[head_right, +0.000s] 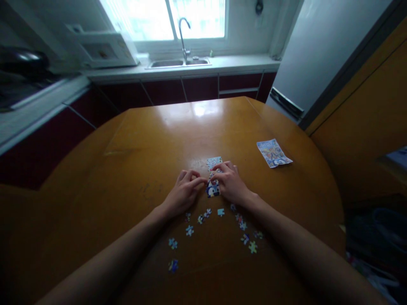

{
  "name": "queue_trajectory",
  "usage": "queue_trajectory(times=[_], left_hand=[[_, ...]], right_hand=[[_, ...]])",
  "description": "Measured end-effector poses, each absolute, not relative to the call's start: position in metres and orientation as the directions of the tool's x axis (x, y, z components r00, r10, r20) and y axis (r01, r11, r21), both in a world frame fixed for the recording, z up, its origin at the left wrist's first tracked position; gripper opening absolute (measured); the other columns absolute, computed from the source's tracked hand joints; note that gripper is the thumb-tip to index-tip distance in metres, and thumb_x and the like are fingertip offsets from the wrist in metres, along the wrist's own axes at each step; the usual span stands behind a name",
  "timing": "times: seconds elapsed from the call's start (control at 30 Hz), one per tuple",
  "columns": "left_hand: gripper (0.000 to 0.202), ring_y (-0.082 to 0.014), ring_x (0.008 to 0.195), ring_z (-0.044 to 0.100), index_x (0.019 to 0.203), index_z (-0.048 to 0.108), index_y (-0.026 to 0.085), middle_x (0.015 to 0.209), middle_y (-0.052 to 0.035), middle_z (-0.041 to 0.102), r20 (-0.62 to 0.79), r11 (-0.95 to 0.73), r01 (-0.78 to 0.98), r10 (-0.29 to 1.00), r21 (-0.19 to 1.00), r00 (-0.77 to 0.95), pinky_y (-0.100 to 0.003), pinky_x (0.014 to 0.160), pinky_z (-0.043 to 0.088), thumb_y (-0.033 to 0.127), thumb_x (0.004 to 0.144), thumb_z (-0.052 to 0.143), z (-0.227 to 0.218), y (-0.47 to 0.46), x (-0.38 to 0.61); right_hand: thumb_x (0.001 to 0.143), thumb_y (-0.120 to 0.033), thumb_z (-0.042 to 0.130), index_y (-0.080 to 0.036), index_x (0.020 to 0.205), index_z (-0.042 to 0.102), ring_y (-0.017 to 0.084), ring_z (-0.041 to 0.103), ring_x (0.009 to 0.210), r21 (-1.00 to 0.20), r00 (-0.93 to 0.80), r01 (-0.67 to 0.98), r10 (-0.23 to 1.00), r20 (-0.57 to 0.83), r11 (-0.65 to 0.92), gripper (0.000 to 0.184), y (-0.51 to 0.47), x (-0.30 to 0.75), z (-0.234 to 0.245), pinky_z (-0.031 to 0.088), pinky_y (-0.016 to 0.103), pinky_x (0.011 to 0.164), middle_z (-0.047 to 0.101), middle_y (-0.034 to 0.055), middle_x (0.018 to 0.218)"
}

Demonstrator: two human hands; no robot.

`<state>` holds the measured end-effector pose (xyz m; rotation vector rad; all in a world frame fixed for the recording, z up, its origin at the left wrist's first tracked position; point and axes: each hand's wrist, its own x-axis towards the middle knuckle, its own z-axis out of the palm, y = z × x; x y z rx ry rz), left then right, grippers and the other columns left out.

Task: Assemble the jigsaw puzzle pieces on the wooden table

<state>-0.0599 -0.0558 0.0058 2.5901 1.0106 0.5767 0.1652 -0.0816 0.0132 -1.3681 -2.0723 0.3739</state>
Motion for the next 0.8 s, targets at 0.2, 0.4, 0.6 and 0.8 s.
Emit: queue_trajectory(times=[0.2,0.4,0.6,0.8], left_hand=[[0.025,-0.0257,0.108,0.042,0.117,0.064,0.029,0.116,-0.0068,0.052,0.257,-0.707,0.583,0.698,0.4,0.669,-0.05,0.1,0.047,0.018,0.099,0.051,0.003,-0.055,-0.06],[0.028,-0.0253,0.109,0.044,0.118,0.059,0.025,0.116,-0.0067,0.053,0.313,-0.688,0.539,0.713,0.486,0.628,-0.049,0.101,0.047,0.012,0.096,0.05,-0.001,-0.052,-0.061],[0.032,-0.0248,0.109,0.044,0.113,0.058,0.021,0.111,-0.0067,0.054,0.344,-0.656,0.55,0.748,0.518,0.568,-0.047,0.101,0.045,0.003,0.089,0.049,-0.001,-0.049,-0.061],[0.027,-0.0245,0.107,0.045,0.112,0.06,0.022,0.109,-0.006,0.054,0.346,-0.652,0.546,0.75,0.526,0.564,-0.046,0.1,0.044,0.007,0.09,0.052,-0.004,-0.047,-0.061]], right_hand=[[0.088,-0.007,0.049,-0.024,0.091,0.076,0.026,0.054,0.11,-0.624,-0.015,0.694,0.875,0.484,0.358,0.032,-0.078,0.192,0.046,0.044,0.047,0.098,0.066,0.0087,0.108],[0.087,-0.015,0.055,-0.025,0.091,0.076,0.028,0.057,0.109,-0.597,0.036,0.737,0.864,0.503,0.317,0.023,-0.105,0.226,0.066,0.043,0.051,0.099,0.067,0.0078,0.107],[0.087,-0.017,0.062,-0.024,0.092,0.074,0.027,0.057,0.107,-0.569,0.02,0.783,0.905,0.426,0.25,0.015,-0.159,0.235,0.061,0.046,0.049,0.096,0.066,0.0082,0.105],[0.088,-0.021,0.064,-0.025,0.088,0.075,0.028,0.057,0.101,-0.579,0.051,0.806,0.961,0.273,0.122,0.011,-0.206,0.226,0.037,0.051,0.047,0.086,0.066,0.0094,0.101]])
